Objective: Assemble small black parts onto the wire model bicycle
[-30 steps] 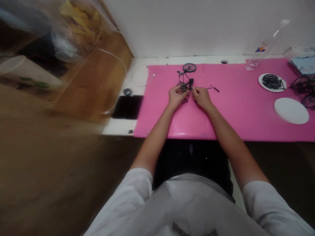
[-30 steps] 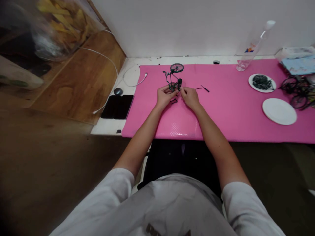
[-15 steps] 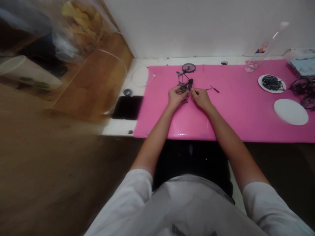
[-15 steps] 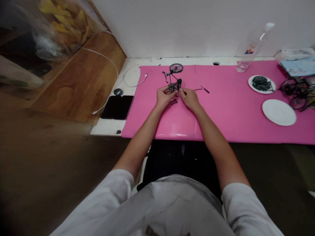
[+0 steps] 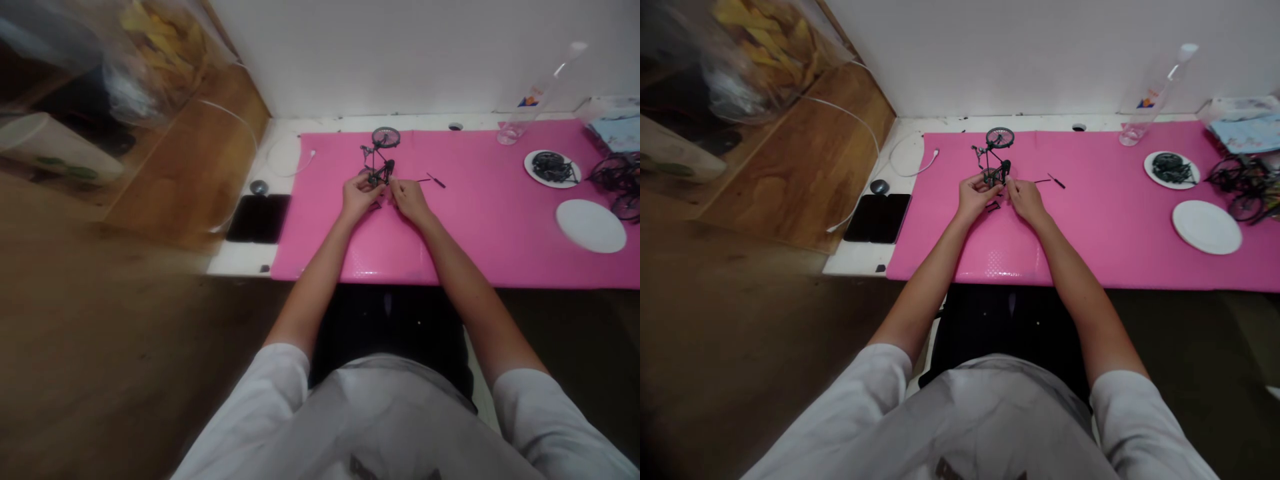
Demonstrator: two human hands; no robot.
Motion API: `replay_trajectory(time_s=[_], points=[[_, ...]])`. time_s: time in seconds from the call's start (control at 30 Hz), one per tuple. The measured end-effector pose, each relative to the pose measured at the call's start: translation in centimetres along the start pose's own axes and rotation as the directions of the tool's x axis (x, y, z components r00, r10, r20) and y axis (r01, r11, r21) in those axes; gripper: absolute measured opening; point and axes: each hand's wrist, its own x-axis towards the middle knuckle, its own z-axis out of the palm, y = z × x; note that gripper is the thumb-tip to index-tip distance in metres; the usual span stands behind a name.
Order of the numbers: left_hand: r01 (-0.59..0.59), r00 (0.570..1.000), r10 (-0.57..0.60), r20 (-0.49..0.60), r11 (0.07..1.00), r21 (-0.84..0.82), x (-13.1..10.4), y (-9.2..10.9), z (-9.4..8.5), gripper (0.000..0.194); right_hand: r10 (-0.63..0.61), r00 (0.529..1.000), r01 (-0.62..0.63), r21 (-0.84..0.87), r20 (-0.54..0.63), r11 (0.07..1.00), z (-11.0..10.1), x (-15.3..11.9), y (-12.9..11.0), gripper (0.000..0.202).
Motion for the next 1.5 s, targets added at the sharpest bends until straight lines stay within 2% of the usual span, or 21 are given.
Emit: replay_trajectory(time_s=[0.2, 0.37, 0.57, 0.7, 0.77, 0.87, 0.93, 1.1, 1.3, 1.5], points=[[-0.046, 0.999, 0.045, 0.014, 0.999, 0.017, -0.1, 0.3, -0.1, 0.022, -0.069, 0.995, 0.063, -0.074, -0.076, 0.995, 0.2, 0.4, 0.4, 0.076], [-0.024, 1.0, 0.024, -0.001, 1.0, -0.003, -0.1, 0.3, 0.1, 0.026, -0.072, 0.996, 0.067, -0.075, -0.062, 0.995, 0.1, 0.3, 0.2, 0.07], [-0.028, 0.999, 0.028, -0.015, 0.999, -0.029, 0.0, 0.3, 0.1, 0.021, -0.072, 0.995, 0.067, -0.068, -0.074, 0.995, 0.0, 0.3, 0.2, 0.073], [-0.027, 1.0, 0.026, -0.015, 0.998, -0.051, 0.1, 0.2, 0.0, 0.024, -0.057, 0.995, 0.051, -0.066, -0.084, 0.997, -0.3, 0.3, 0.6, 0.082], [-0.037, 0.999, 0.036, -0.008, 0.998, -0.054, 0.2, 0.0, -0.1, 0.024, -0.046, 0.991, 0.038, -0.06, -0.129, 0.997, -0.5, 0.4, 0.9, 0.088], [-0.035, 0.999, 0.036, 0.012, 0.997, -0.062, 0.3, -0.4, -0.1, 0.028, -0.067, 0.964, 0.062, -0.027, -0.257, 0.998, -0.6, 0.8, 1.3, 0.089], [-0.029, 0.999, 0.03, 0.022, 0.997, -0.077, 0.4, -0.6, -0.1, 0.033, -0.109, 0.946, 0.108, -0.019, -0.306, 0.994, -0.8, 1.1, 1.5, 0.084], [-0.012, 1.0, 0.013, 0.013, 0.997, -0.079, 0.6, -0.9, 0.1, 0.041, -0.175, 0.932, 0.175, -0.027, -0.318, 0.984, -0.9, 1.7, 1.9, 0.065], [0.003, 1.0, -0.003, 0.008, 0.996, -0.086, 0.5, -0.6, 0.0, 0.04, -0.139, 0.942, 0.149, 0.009, -0.306, 0.989, -0.8, 1.4, 1.4, 0.038], [0.014, 0.999, -0.01, 0.048, 0.996, -0.091, 0.5, -1.1, -0.3, 0.043, -0.107, 0.94, 0.121, 0.024, -0.323, 0.992, -0.5, 1.4, 1.3, 0.031]])
